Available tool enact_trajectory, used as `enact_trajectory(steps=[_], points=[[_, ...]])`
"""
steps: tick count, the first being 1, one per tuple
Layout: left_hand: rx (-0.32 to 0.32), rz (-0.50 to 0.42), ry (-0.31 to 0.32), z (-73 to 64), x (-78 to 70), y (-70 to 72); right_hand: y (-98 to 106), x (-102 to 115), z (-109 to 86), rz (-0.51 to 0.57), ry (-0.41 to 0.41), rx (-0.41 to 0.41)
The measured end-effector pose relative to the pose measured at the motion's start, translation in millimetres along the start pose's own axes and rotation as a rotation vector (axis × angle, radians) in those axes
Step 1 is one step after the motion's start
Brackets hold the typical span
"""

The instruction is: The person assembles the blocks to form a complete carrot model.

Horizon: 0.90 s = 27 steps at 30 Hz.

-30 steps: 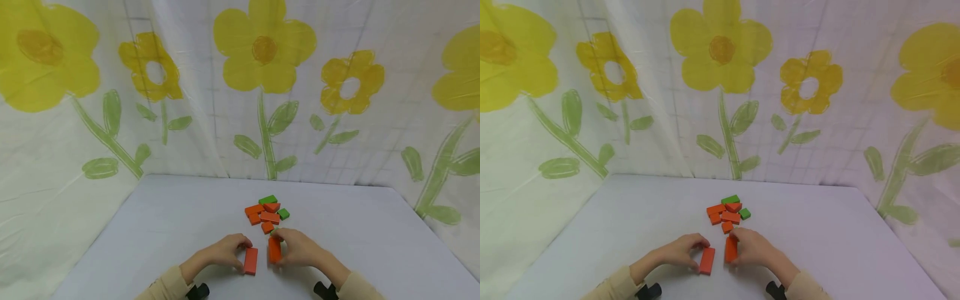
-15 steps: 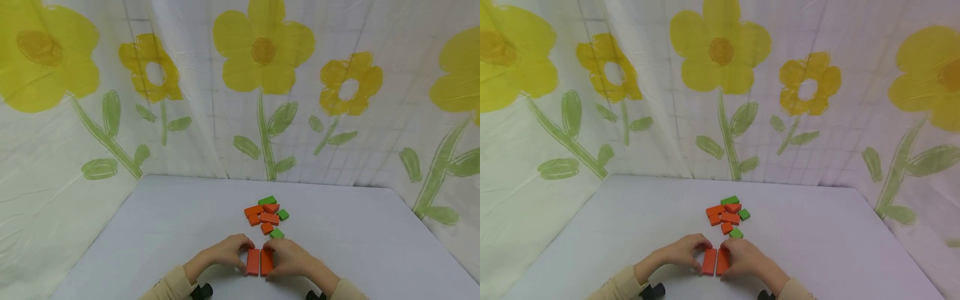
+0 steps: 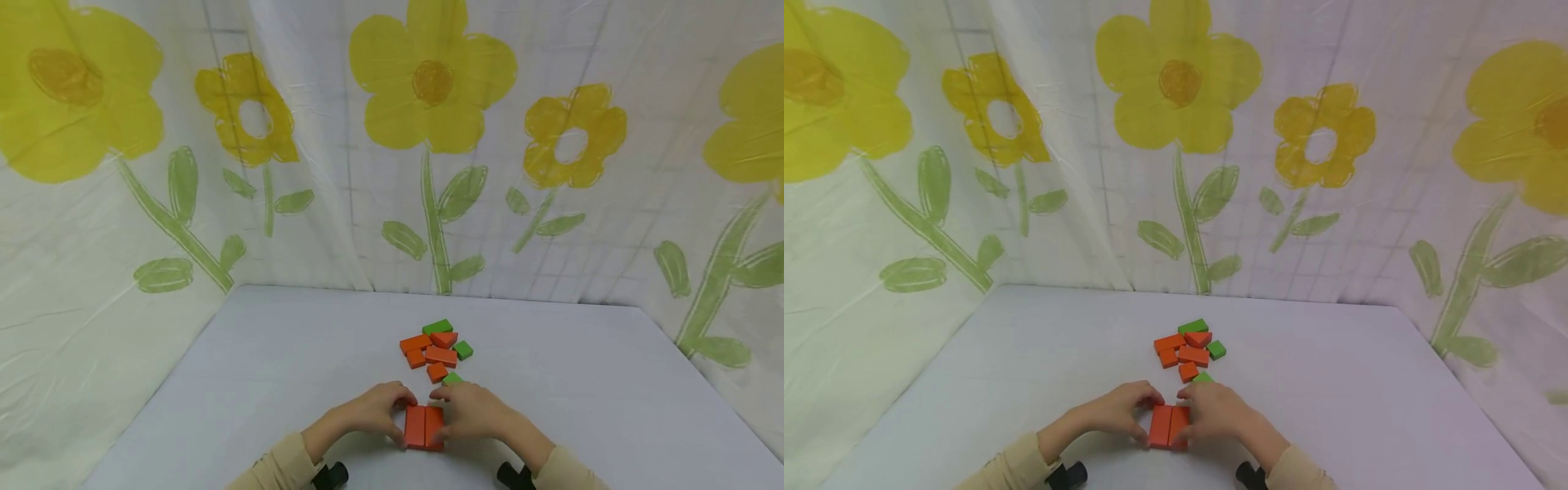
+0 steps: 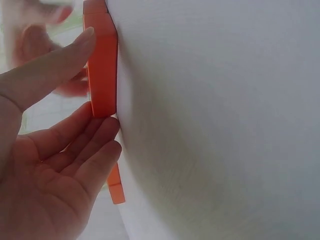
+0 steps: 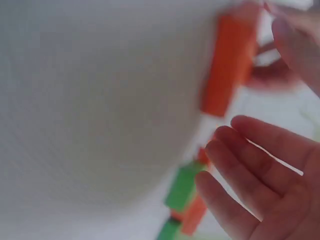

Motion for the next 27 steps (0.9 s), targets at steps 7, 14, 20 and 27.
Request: enact_trajectory(steps=[7,14,20,27], points=[[0.002,0.004,-0.016,2.2,-0.2,0.7,39,-25,16.1,-0.013,-0.051,-0.150],[0.010,0.005,0.009,-0.2,1.0,-0.6,26,-42,41.4,-0.188,-0.098,-0.026],[0.009,0.009,0.009,-0.6,0.5,-1.7,28,-42,45.6,-0.262,-0.091,-0.018],[-0.001,0.004,0.017,-0.9,0.6,-0.2,41,-49,37.4,-0.232,-0.149,-0.092]])
Point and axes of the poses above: each hand's wrist, its own z-axis towards the middle knuckle, its own y-axis out of the back of the hand, x = y × z, the point moved 10 cm from there along z, towards the middle knuckle, and after that the axes turned 6 degrees about x, right-handed, at the moved point
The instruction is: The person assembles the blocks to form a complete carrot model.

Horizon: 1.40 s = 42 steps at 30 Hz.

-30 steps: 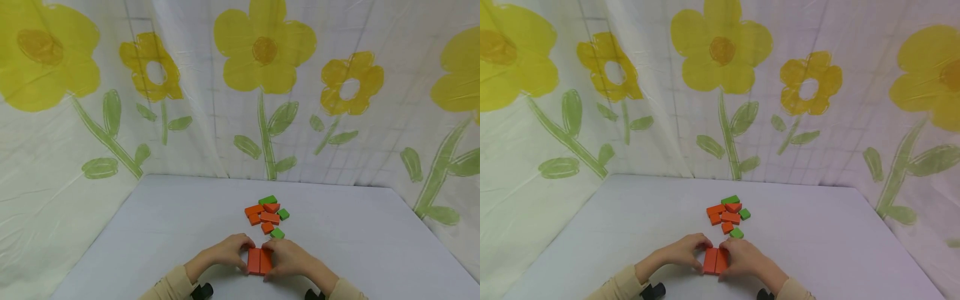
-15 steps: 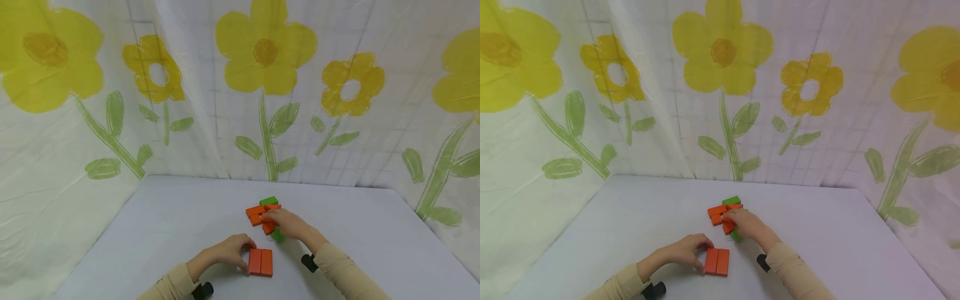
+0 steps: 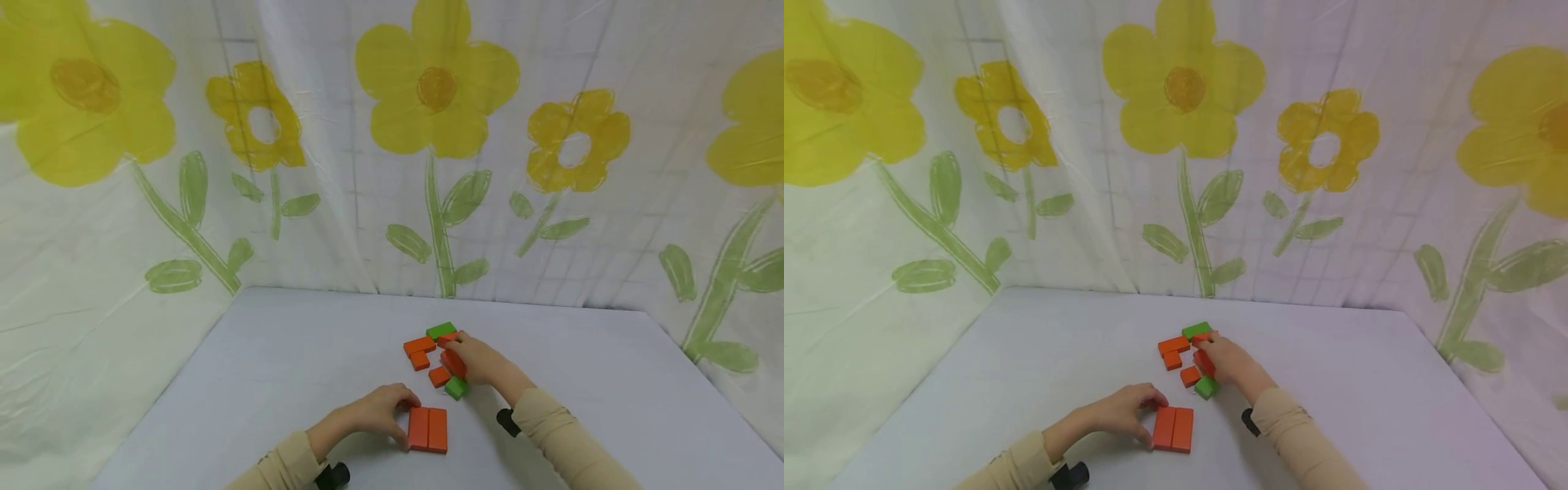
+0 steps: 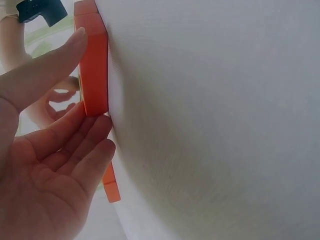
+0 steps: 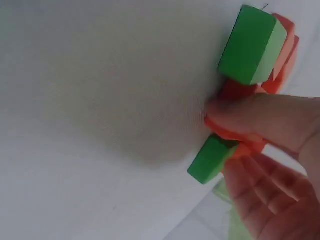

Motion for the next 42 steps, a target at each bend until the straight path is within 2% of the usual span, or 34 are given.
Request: enact_trajectory(steps=[5,9,13,20,24,29,42], points=[[-0.005,-0.007,0.016,-0.5,2.0,-0.1,8,-12,-13.9,0.065,-0.074,-0.067],[-0.014,-0.006,0.021,-0.1,2.2,0.3,10,-15,-31.2,0.202,-0.104,-0.072],[-0.020,-0.010,0.019,0.4,2.4,-0.5,4,-9,-50.1,0.234,-0.098,-0.009],[-0.020,-0.022,0.023,0.3,2.2,-0.1,-12,16,-72.4,0.220,-0.010,0.115],[-0.026,-0.018,0.022,-0.6,1.0,0.9,-24,25,-76.2,0.175,0.039,0.139],[-0.028,-0.009,0.003,-0.2,0.0,0.6,-30,30,-75.6,0.135,0.063,0.124],[-0.053,0.015,-0.015,-1.7,0.1,-0.9,-30,29,-71.5,0.120,0.034,0.126]])
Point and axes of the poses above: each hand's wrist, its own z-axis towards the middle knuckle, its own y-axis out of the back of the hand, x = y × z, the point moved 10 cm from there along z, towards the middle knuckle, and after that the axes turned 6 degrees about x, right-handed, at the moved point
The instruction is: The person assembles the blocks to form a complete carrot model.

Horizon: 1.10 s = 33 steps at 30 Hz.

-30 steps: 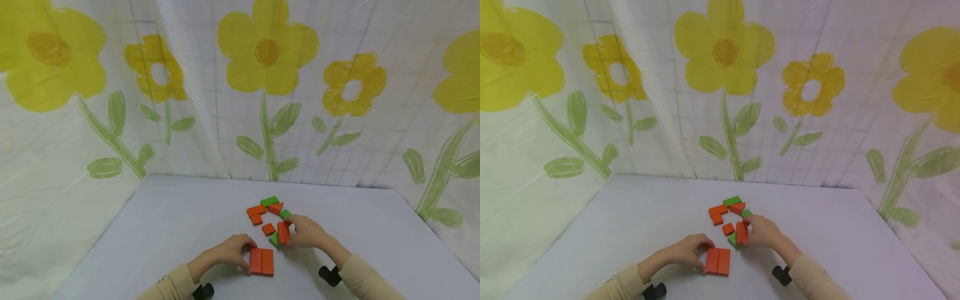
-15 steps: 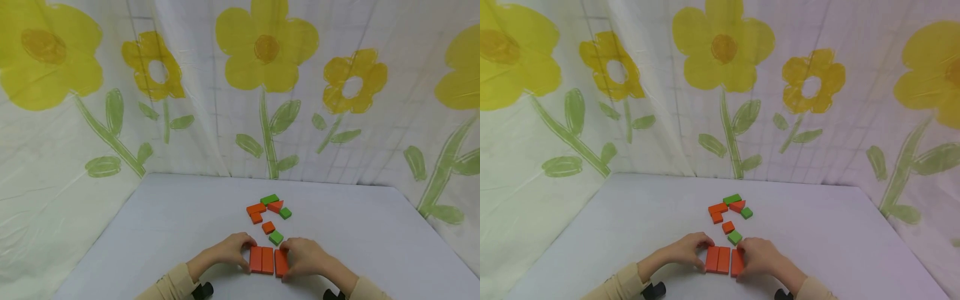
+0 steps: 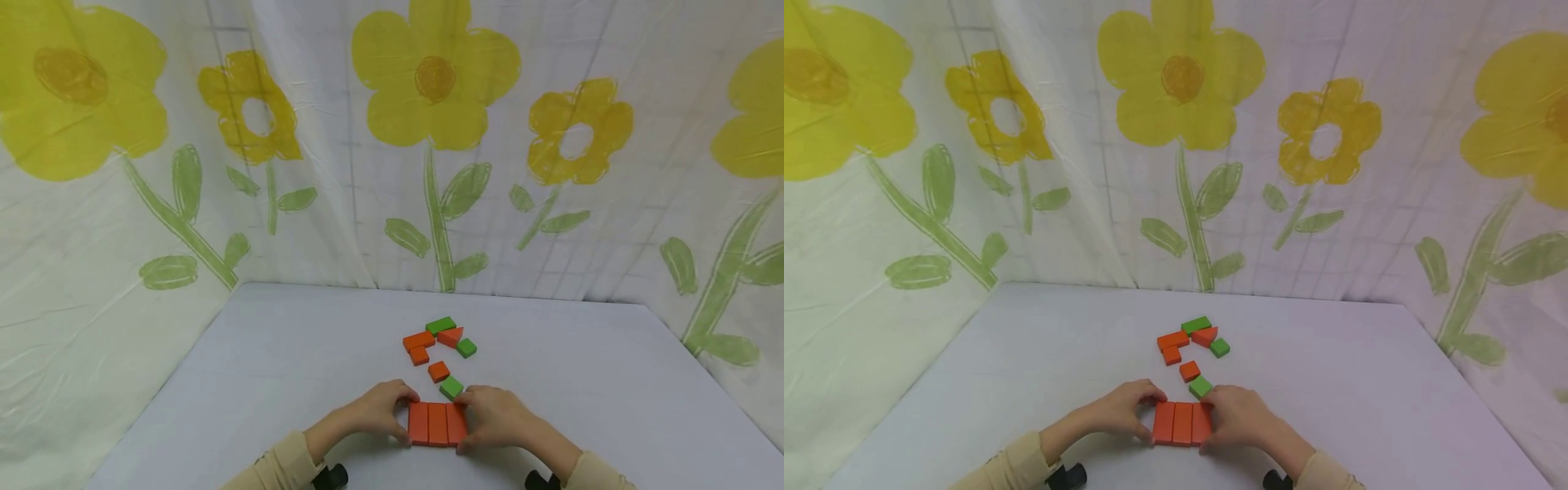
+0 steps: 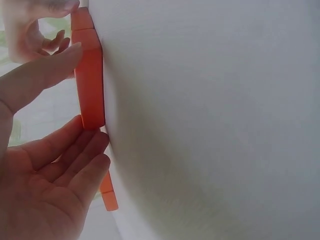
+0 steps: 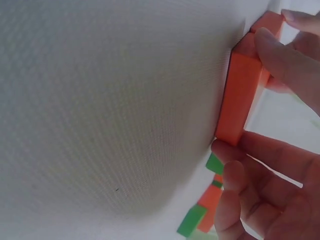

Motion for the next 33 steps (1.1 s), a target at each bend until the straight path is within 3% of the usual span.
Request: enact_trajectory(steps=[6,18,23,28,33], points=[[-0.032,0.013,-0.012,0.2,-2.5,1.1,3,-1,1.0,0.000,0.011,-0.010],[-0.088,0.085,0.033,10.0,-1.6,8.8,10,-14,9.5,0.068,-0.024,-0.037],[-0.084,0.090,0.052,10.7,-3.6,8.7,28,-15,12.5,0.137,-0.012,-0.067],[-0.088,0.095,0.059,11.6,-7.2,11.2,49,-24,30.9,0.160,-0.107,-0.215],[-0.093,0.081,0.056,11.7,-7.0,12.7,43,-27,57.6,0.185,-0.217,-0.230]])
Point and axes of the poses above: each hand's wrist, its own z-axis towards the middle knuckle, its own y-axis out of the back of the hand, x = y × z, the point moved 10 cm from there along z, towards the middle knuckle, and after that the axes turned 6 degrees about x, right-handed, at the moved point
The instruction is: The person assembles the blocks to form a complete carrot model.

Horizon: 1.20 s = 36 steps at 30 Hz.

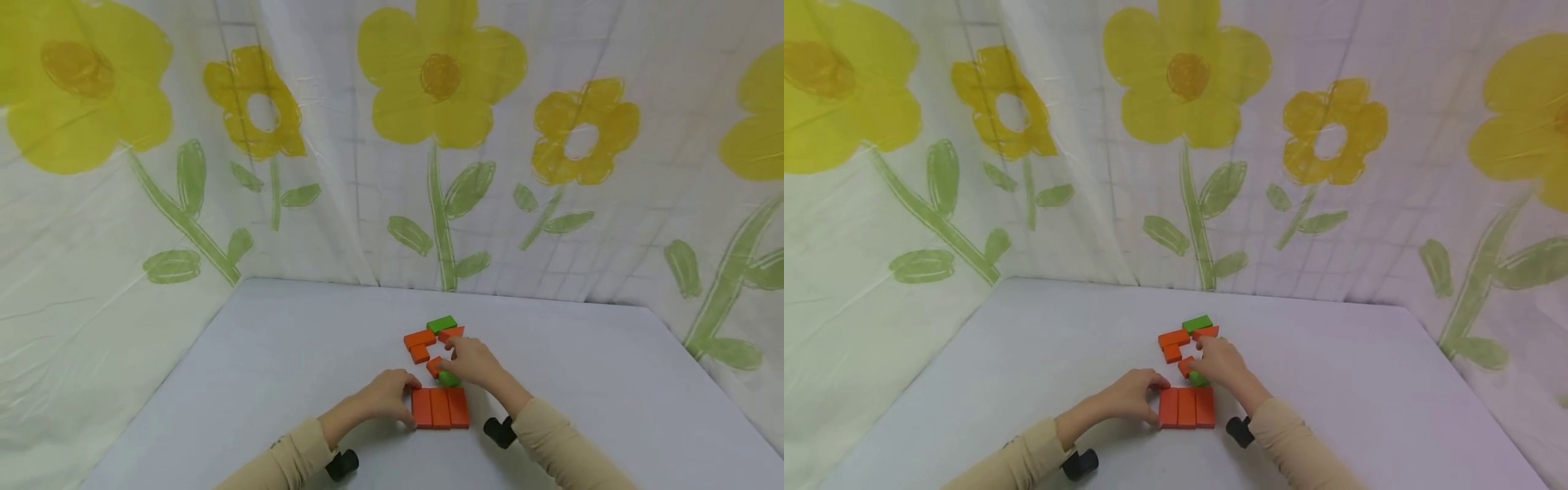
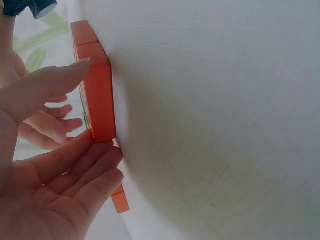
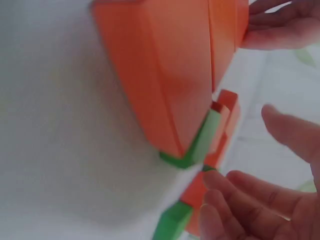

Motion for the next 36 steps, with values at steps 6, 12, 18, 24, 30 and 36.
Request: enact_trajectory(steps=[6,12,18,24,30,36], points=[[-0.002,-0.014,0.001,0.0,1.8,-0.4,-14,1,11.9,-0.022,-0.027,-0.008],[0.008,-0.012,0.014,2.7,3.2,-2.2,8,2,0.0,0.033,0.018,-0.079],[0.016,-0.015,0.009,2.7,4.8,-2.2,10,28,-40.2,0.061,0.236,0.038],[0.022,0.006,0.001,2.7,4.4,-0.2,-25,44,-74.9,0.049,0.337,0.231],[0.018,0.008,-0.008,1.1,2.9,0.8,-43,47,-79.4,-0.011,0.326,0.198],[0.020,-0.019,-0.001,0.3,2.5,-0.4,-45,51,-78.0,-0.036,0.322,0.172]])
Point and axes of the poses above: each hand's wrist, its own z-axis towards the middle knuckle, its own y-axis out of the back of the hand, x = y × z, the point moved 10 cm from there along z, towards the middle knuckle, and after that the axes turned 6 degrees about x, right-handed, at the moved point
